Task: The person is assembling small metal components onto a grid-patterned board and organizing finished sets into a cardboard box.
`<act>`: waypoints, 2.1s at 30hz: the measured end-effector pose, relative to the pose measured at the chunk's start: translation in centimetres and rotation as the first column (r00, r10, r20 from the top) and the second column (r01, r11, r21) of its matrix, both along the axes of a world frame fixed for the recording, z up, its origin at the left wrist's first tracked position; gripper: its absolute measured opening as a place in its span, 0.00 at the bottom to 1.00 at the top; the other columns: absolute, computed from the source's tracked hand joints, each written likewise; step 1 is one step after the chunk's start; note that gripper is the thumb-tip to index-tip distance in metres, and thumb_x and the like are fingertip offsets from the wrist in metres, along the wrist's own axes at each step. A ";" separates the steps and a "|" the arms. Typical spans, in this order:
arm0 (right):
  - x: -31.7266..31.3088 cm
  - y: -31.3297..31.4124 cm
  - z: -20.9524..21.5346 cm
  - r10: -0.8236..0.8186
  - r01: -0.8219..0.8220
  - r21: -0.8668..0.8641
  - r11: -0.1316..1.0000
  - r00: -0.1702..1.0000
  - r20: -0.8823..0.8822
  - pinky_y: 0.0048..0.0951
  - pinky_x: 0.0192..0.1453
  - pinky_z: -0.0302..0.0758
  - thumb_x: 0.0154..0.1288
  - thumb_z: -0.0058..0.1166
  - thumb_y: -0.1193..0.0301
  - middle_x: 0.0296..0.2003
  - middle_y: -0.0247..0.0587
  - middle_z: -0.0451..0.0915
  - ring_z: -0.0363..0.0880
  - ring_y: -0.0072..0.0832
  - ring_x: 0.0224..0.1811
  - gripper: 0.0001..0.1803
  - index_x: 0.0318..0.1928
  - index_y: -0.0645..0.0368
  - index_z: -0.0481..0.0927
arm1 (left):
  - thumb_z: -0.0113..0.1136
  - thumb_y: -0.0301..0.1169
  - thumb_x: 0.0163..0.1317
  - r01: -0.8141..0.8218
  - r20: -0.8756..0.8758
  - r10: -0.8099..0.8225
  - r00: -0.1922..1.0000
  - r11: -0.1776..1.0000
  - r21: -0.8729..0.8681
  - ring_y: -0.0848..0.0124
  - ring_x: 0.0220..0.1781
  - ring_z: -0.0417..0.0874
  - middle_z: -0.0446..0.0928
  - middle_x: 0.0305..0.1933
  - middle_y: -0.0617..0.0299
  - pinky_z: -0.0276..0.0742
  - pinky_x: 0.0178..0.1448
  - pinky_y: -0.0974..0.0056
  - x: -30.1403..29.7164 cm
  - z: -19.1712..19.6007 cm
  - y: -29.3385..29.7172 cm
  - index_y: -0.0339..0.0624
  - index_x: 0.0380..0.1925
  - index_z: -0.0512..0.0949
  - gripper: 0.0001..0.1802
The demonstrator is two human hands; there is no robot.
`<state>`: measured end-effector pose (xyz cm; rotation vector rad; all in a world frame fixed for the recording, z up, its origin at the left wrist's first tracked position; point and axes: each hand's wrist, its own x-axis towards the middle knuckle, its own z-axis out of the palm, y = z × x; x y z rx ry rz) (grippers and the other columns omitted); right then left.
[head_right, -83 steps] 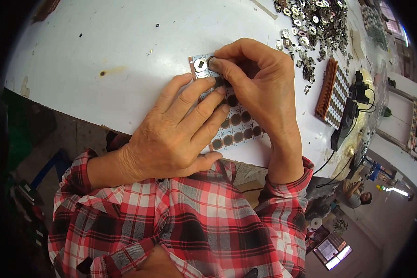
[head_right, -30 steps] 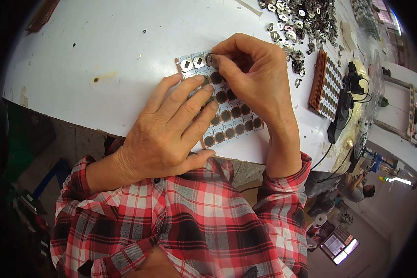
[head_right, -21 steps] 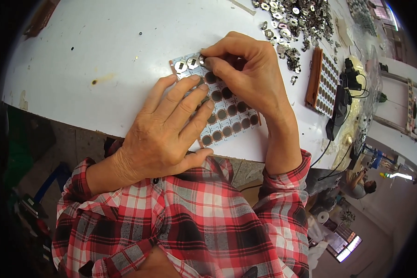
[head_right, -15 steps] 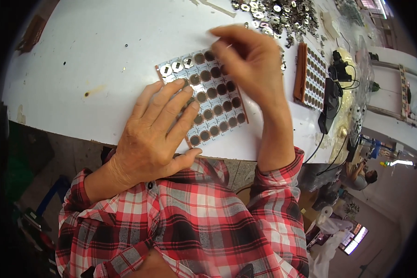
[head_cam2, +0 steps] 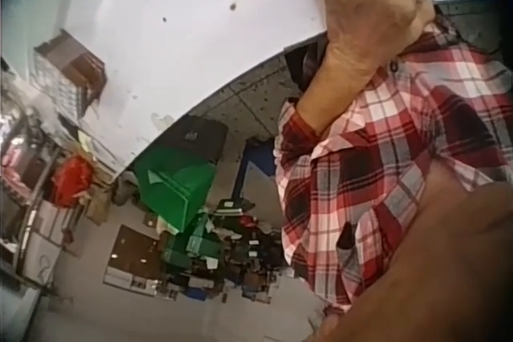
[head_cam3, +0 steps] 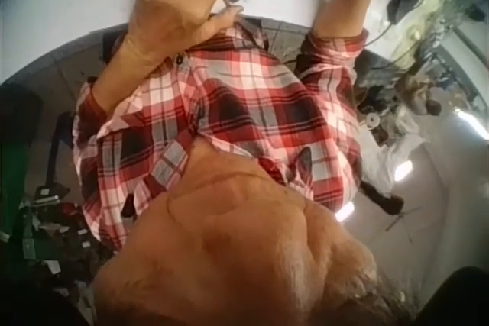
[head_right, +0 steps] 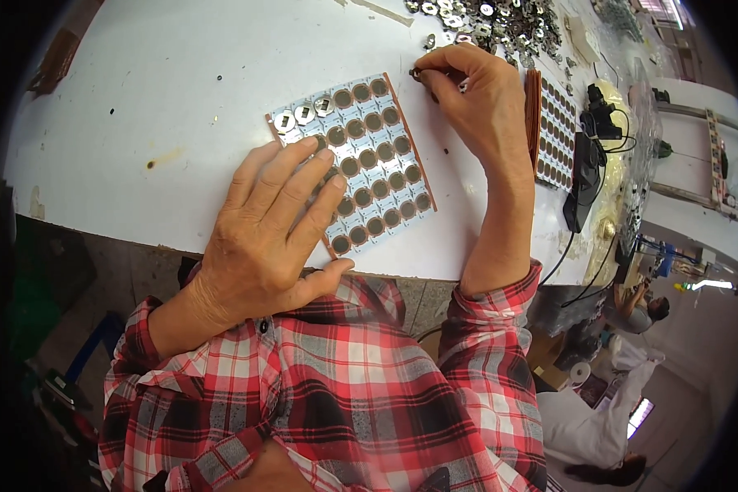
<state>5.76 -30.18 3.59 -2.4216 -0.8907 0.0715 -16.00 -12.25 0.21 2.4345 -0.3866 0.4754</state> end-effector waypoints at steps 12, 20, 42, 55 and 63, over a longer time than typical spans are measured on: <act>-1.2 0.9 0.3 -0.026 0.048 -0.118 0.992 0.982 0.185 0.23 0.41 0.78 0.68 0.65 0.72 0.33 0.35 0.88 0.82 0.18 0.33 0.07 0.43 0.61 0.89 | 0.76 0.45 0.45 -0.006 0.008 0.006 1.000 1.000 0.000 0.47 0.70 0.73 0.77 0.61 0.41 0.66 0.75 0.38 -0.1 -0.1 0.0 0.27 0.51 0.82 0.37; -2.5 1.9 0.7 0.247 -0.103 0.315 0.943 0.854 -0.458 0.19 0.50 0.78 0.70 0.63 0.77 0.41 0.33 0.88 0.84 0.16 0.44 0.08 0.48 0.63 0.87 | 0.75 0.43 0.45 0.002 0.002 -0.002 1.000 1.000 0.009 0.45 0.69 0.74 0.76 0.62 0.41 0.68 0.73 0.37 -0.1 -0.2 0.1 0.28 0.52 0.81 0.36; -3.9 3.3 -0.3 0.119 -0.051 0.188 0.981 0.921 -0.371 0.18 0.47 0.78 0.67 0.65 0.81 0.36 0.32 0.88 0.83 0.15 0.39 0.07 0.45 0.64 0.90 | 0.75 0.43 0.44 -0.005 0.019 0.006 1.000 0.999 -0.033 0.46 0.68 0.76 0.78 0.59 0.40 0.68 0.73 0.37 0.0 -0.2 0.0 0.27 0.49 0.82 0.36; -1.3 1.6 0.6 -0.069 0.123 0.469 0.874 0.989 -0.130 0.15 0.35 0.73 0.68 0.65 0.78 0.32 0.29 0.87 0.78 0.13 0.29 0.09 0.48 0.61 0.90 | 0.73 0.46 0.45 -0.035 0.015 0.035 0.999 0.999 0.034 0.46 0.68 0.76 0.79 0.59 0.41 0.66 0.73 0.34 -0.6 0.3 0.3 0.28 0.50 0.83 0.37; 2.1 -0.8 -1.4 -0.180 0.149 0.169 0.974 0.966 0.184 0.19 0.33 0.71 0.67 0.66 0.71 0.32 0.31 0.87 0.78 0.14 0.32 0.10 0.47 0.59 0.90 | 0.74 0.47 0.42 -0.029 0.004 0.029 1.000 1.000 -0.012 0.52 0.67 0.77 0.80 0.58 0.44 0.63 0.75 0.34 -1.6 0.3 1.0 0.31 0.47 0.84 0.35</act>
